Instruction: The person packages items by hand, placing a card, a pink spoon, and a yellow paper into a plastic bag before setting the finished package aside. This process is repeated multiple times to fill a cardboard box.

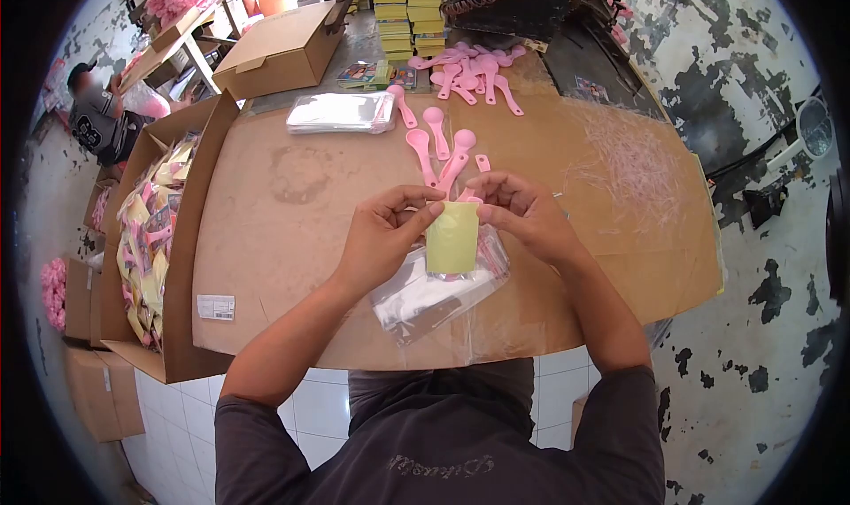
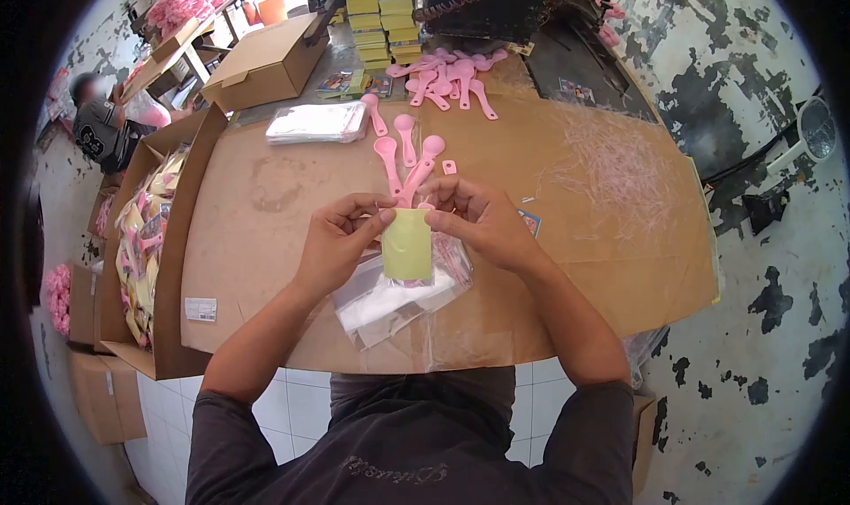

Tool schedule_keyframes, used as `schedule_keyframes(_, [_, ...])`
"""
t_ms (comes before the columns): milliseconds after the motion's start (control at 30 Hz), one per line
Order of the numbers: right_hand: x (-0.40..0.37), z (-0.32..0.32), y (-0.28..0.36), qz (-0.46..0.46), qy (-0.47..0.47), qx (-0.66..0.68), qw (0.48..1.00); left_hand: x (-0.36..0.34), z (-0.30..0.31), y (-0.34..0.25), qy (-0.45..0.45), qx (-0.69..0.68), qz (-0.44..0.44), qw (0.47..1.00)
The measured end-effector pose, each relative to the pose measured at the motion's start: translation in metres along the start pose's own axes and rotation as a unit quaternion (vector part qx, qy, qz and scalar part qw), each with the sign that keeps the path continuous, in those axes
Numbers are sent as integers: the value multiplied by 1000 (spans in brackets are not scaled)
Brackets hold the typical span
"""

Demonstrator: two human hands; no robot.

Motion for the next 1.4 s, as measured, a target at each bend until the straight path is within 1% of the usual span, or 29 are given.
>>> schedule_keyframes(100, [-3, 8, -9, -21, -9, -37, 999, -2, -3, -2, -3, 12, 3, 1000])
schedule_keyframes(233, [-5, 13, -6, -21, -17, -30, 999, -3, -4, -5, 0, 1, 14, 1000])
schedule_keyframes(400, [-7, 13, -6, 2, -24, -16, 1000, -2, -3, -7, -10, 3, 1, 1000])
schedule_keyframes(533, [-8, 13, -2, -13, -26, -21, 999, -2, -4, -10, -12, 19, 4, 1000])
schedule_keyframes(600, [-8, 13, 0, -10, -21, -29, 999, -2, -2, -7, -16, 25, -12, 999])
schedule_keyframes(700, [-8, 16, -5, 29, -8, -18, 999, -3, -4, -10, -18, 23, -35, 999])
schedule_keyframes(800, [-6, 17, -4, 84, 7, -49, 995, -2, -1, -10, -5, 37, -53, 998])
schedule_keyframes(900, [-7, 16, 0, 85, 16, -73, 994, 0, 5, -6, 6, 56, -65, 996])
schedule_keyframes(1000, [-7, 20, -1, 82, 18, -124, 989, 1, 4, -4, 3, 61, -66, 996])
schedule_keyframes(1100, [-8, 20, -2, 100, 14, -154, 983, 0, 5, -3, 6, 66, -63, 996])
schedule_keyframes(1233, [-10, 19, 2, 97, 5, -130, 987, 2, 8, 5, 13, 48, -93, 994])
schedule_keyframes(1300, [-10, 18, 3, 89, 4, -95, 992, 1, 9, 4, 11, 41, -74, 996])
schedule_keyframes(1400, [-10, 15, 5, 94, -7, -170, 981, 0, 3, -4, -1, 20, -59, 998])
Point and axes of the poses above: each hand's wrist, its own x-axis towards the middle knuckle, its own z-axis out of the back of the hand, y = z × x, the point moved 1 cm from there along x, towards the middle knuckle, and after that the axes turned 4 degrees about y, right-handed, at the moved point
